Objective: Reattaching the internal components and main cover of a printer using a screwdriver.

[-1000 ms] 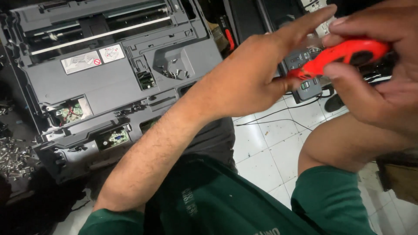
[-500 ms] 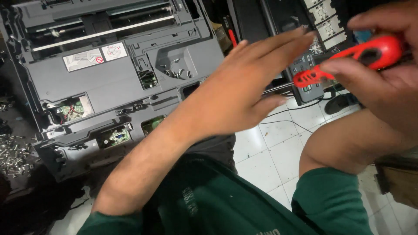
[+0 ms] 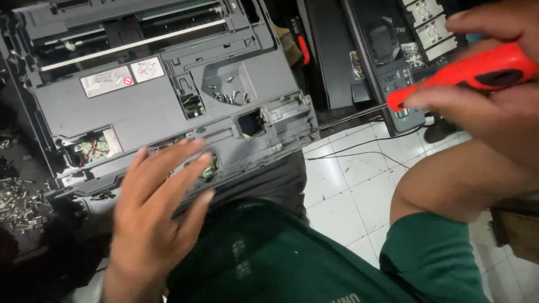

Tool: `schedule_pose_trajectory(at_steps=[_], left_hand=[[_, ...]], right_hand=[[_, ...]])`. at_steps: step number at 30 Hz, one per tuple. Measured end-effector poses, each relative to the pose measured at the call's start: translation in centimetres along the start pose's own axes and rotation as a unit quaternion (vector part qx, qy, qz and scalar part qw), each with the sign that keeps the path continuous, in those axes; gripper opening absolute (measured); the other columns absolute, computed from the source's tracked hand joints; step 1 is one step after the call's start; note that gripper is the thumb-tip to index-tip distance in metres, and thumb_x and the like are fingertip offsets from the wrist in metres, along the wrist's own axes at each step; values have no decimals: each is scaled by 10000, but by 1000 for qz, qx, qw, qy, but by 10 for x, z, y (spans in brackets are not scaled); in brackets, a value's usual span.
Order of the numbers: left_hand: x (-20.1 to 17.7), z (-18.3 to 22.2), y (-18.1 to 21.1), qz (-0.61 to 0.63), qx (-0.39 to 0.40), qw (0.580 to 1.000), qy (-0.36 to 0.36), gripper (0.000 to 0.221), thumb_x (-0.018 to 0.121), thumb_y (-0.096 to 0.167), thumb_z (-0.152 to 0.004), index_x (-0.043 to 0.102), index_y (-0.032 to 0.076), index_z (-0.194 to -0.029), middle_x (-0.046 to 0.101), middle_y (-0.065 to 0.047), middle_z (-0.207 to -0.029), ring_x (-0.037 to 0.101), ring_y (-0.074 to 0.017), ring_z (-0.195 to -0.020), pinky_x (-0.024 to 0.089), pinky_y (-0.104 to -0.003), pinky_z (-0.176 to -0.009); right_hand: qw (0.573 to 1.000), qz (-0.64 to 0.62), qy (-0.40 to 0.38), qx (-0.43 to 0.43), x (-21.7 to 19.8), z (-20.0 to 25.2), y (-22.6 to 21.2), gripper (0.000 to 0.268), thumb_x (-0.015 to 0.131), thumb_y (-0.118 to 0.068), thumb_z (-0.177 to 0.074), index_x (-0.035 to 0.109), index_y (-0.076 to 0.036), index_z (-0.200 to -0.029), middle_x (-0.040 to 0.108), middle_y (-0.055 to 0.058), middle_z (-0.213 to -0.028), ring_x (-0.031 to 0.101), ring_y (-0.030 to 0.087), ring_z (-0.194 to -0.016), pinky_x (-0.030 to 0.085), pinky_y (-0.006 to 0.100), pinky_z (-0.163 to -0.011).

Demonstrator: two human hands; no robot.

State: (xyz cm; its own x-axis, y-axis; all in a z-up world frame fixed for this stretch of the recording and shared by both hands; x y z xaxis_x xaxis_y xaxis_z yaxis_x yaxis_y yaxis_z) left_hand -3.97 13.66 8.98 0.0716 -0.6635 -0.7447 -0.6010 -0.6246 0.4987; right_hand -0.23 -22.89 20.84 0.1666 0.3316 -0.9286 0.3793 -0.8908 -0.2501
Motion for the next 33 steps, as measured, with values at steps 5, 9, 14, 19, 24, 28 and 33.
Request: schedule_pose_trajectory(at_steps=[5,9,14,19,24,28,33], left_hand=[[-26,30,6,15,-25,995,97,208,711,18,-914,708,-40,-1114,706,-268,-1224,713,-366,-1168,477,-554,-1168],[-24,34,-7,31,-44,992,111,153,696,-36,-932,707,-31,-1084,700,-259,-1178,731,-371,-1112,502,-542,-1148],[0,9,-8,67,53,991,105,142,671,37,-942,701,20,-1080,729,-199,-1117,739,-309,-1055,447,-483,-1110],[25,-13,10,106,114,987,28,217,780,42,-922,708,53,-1126,722,-138,-1195,719,-294,-1123,482,-476,-1053],[43,-22,14,98,133,986,4,231,767,51,-934,688,58,-1151,707,-136,-1207,684,-307,-1141,454,-478,-1060],[54,-32,5,25,94,995,-26,330,737,149,-936,680,131,-1260,716,-85,-1263,702,-217,-1128,491,-536,-1078],[48,-103,-17,-118,-26,990,-72,169,600,-21,-888,689,52,-1012,685,-146,-984,684,-322,-814,557,-437,-671]], right_hand=[[987,-68,-53,-137,-7,-7,-2,604,601,47,-889,442,209,-1448,532,424,-1536,576,464,-1327,499,485,-1117],[994,-37,-89,-51,11,18,73,518,777,-100,-865,601,89,-1314,670,241,-1317,652,360,-1259,481,432,-1148],[991,48,-108,64,4,6,116,685,844,-217,-867,665,117,-1437,662,303,-1356,644,400,-1167,507,447,-1021],[995,-59,-62,-46,-3,-12,-35,525,638,-9,-915,536,202,-1385,650,293,-1333,622,398,-1298,451,463,-1162],[994,-76,-22,82,14,11,-23,426,681,1,-1077,455,178,-1392,692,225,-1280,645,295,-1167,467,337,-873],[992,-90,14,84,20,26,-7,360,609,11,-1178,389,168,-1415,662,250,-1279,663,348,-1233,450,363,-1024],[990,37,92,103,31,29,39,232,756,-41,-1454,626,123,-1356,453,153,-976,483,251,-848,384,370,-721]])
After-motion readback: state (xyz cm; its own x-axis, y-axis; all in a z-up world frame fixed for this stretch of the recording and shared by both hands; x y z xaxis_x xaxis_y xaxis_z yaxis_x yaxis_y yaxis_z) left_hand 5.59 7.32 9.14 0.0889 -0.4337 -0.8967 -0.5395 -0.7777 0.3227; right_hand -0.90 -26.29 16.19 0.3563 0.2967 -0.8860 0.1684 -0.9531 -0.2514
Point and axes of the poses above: each hand's wrist, its own z-axis away from the middle knuckle, its own x-axis out of the palm, y = z × x, the point moved 4 cm from there along -z, towards the middle knuckle
